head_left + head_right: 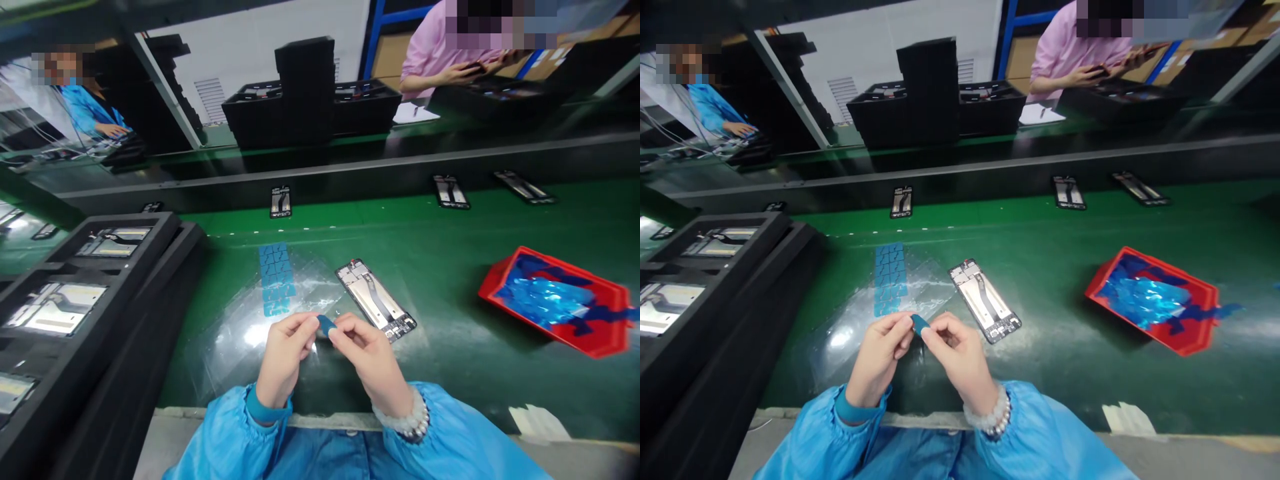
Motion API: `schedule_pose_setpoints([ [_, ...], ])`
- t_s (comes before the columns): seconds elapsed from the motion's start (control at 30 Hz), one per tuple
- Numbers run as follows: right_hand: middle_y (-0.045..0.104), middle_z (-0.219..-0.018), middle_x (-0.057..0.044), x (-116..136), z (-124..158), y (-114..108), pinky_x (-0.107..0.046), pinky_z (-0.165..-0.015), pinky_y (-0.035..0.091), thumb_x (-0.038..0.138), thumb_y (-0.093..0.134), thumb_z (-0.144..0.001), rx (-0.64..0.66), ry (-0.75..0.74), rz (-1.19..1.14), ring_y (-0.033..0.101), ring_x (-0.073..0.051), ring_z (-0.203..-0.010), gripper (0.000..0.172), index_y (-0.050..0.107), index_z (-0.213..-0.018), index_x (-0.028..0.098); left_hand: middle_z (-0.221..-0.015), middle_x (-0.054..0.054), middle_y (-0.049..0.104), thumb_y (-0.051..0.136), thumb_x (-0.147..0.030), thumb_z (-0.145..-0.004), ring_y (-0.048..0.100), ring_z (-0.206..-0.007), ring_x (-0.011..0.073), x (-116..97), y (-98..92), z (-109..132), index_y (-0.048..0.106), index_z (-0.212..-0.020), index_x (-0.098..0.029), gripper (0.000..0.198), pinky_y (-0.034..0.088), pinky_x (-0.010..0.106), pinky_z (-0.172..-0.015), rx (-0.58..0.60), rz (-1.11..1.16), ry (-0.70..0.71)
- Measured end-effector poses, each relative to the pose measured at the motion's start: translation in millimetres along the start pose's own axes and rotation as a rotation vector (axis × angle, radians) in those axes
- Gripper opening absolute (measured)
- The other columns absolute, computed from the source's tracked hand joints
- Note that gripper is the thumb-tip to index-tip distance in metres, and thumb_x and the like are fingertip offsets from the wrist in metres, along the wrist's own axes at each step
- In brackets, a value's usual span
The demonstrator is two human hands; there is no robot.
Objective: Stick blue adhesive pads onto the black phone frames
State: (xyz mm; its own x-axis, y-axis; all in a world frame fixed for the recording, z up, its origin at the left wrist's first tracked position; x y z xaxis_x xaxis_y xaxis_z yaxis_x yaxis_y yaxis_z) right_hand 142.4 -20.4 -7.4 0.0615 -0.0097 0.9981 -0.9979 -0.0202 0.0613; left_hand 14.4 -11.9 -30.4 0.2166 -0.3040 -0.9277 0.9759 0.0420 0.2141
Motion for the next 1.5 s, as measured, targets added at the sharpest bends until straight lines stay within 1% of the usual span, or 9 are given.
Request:
schedule_pose_setpoints([
  [0.17, 0.051, -0.056, 0.002, 24, 11, -4, -0.023, -0.051, 0.041, 0.027, 0.055, -0.082, -0.086, -0.251, 0.237, 0.048, -0.010, -0.053, 0.023, 0.053, -0.061, 0.018, -0.065, 0.002, 0.061, 0.064, -0.043, -0.074, 0.051, -0.059, 0.0100, -17, -2.7, 6, 0.069, -0.074, -0.016, 0.027, 0.038, 0.019, -0.049, -0.067, -0.184, 0.202],
  [0.23, 0.054, -0.060, 0.000, 36, 11, -20, -0.025, -0.056, 0.043, 0.025, 0.051, -0.085, -0.170, -0.386, 0.440, 0.052, -0.012, -0.057, 0.021, 0.054, -0.065, 0.019, -0.097, 0.007, 0.067, 0.061, -0.042, -0.078, 0.057, -0.077, 0.0140, -32, -9.4, 10, 0.069, -0.094, -0.019, 0.028, 0.045, 0.021, -0.060, -0.136, -0.293, 0.342],
  [0.3, 0.062, -0.077, -0.007, 38, 6, -42, -0.034, -0.069, 0.046, 0.030, 0.052, -0.084, -0.265, -0.442, 0.734, 0.058, -0.020, -0.076, 0.014, 0.058, -0.081, 0.019, -0.118, 0.009, 0.060, 0.055, -0.043, -0.082, 0.057, -0.074, 0.0128, -37, -19.0, 8, 0.057, -0.121, -0.022, 0.044, 0.047, 0.021, -0.056, -0.201, -0.313, 0.351],
  [0.43, 0.053, -0.116, -0.024, 9, -14, -79, -0.054, -0.085, 0.042, 0.046, 0.063, -0.070, -0.271, -0.268, 1.145, 0.047, -0.039, -0.109, 0.073, 0.039, -0.126, 0.007, -0.124, 0.013, 0.057, 0.055, -0.047, -0.081, 0.060, -0.072, 0.0134, -8, -11.4, -8, 0.052, -0.126, -0.017, 0.053, 0.051, 0.022, -0.051, -0.079, -0.204, 0.027],
  [0.57, 0.057, -0.106, -0.016, -7, 4, -66, -0.048, -0.083, 0.047, 0.032, 0.060, -0.071, -0.204, -0.201, 1.023, 0.054, -0.031, -0.099, 0.073, 0.027, -0.134, 0.012, -0.134, 0.015, 0.049, 0.065, -0.040, -0.076, 0.061, -0.101, 0.0227, 16, 12.5, -12, 0.049, -0.127, -0.018, 0.058, 0.055, 0.030, -0.073, -0.005, -0.079, -0.125],
  [0.7, 0.053, -0.112, -0.013, 8, 36, -31, -0.042, -0.085, 0.048, 0.030, 0.060, -0.075, -0.105, -0.301, 0.801, 0.053, -0.026, -0.104, 0.066, 0.028, -0.132, 0.019, -0.131, 0.011, 0.053, 0.062, -0.035, -0.079, 0.049, -0.120, 0.0249, 1, 20.8, -11, 0.048, -0.126, -0.017, 0.052, 0.041, 0.037, -0.100, -0.022, -0.123, 0.151],
  [0.87, 0.050, -0.115, -0.010, 36, 29, -48, -0.043, -0.090, 0.043, 0.029, 0.056, -0.083, -0.237, -0.414, 0.606, 0.049, -0.025, -0.110, 0.008, 0.056, -0.088, 0.022, -0.130, 0.010, 0.055, 0.061, -0.027, -0.079, 0.050, -0.121, 0.0235, 5, 20.9, -4, 0.041, -0.132, -0.018, 0.058, 0.036, 0.037, -0.105, 0.034, -0.153, 0.174],
  [1.1, 0.052, -0.118, -0.008, 16, -4, -35, -0.047, -0.099, 0.032, 0.030, 0.054, -0.083, -0.122, -0.266, 0.554, 0.039, -0.026, -0.119, 0.017, 0.059, -0.070, 0.022, -0.120, 0.006, 0.063, 0.055, -0.021, -0.083, 0.059, -0.110, 0.0184, 2, 32.5, 0, 0.053, -0.123, -0.018, 0.041, 0.043, 0.029, -0.097, 0.157, -0.103, 0.161],
  [1.5, 0.057, -0.105, -0.008, 15, -12, -32, -0.047, -0.094, 0.034, 0.029, 0.057, -0.079, -0.056, -0.175, 0.477, 0.044, -0.026, -0.108, 0.023, 0.057, -0.058, 0.021, -0.124, 0.002, 0.061, 0.053, -0.015, -0.079, 0.056, -0.113, 0.0180, 4, 30.0, 1, 0.055, -0.124, -0.019, 0.045, 0.042, 0.027, -0.098, 0.138, -0.123, 0.068],
])
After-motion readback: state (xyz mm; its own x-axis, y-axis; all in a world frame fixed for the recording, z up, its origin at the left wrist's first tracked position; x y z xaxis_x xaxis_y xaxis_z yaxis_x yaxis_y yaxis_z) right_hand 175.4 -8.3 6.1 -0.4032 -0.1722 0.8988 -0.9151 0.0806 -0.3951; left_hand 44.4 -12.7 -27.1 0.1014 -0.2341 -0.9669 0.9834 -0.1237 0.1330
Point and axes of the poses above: each hand's wrist, its own z-axis away from the middle knuckle, its own y-axis out of the palm, x = y × z, the point moved 9 cm from there along -z, towards the middle knuckle
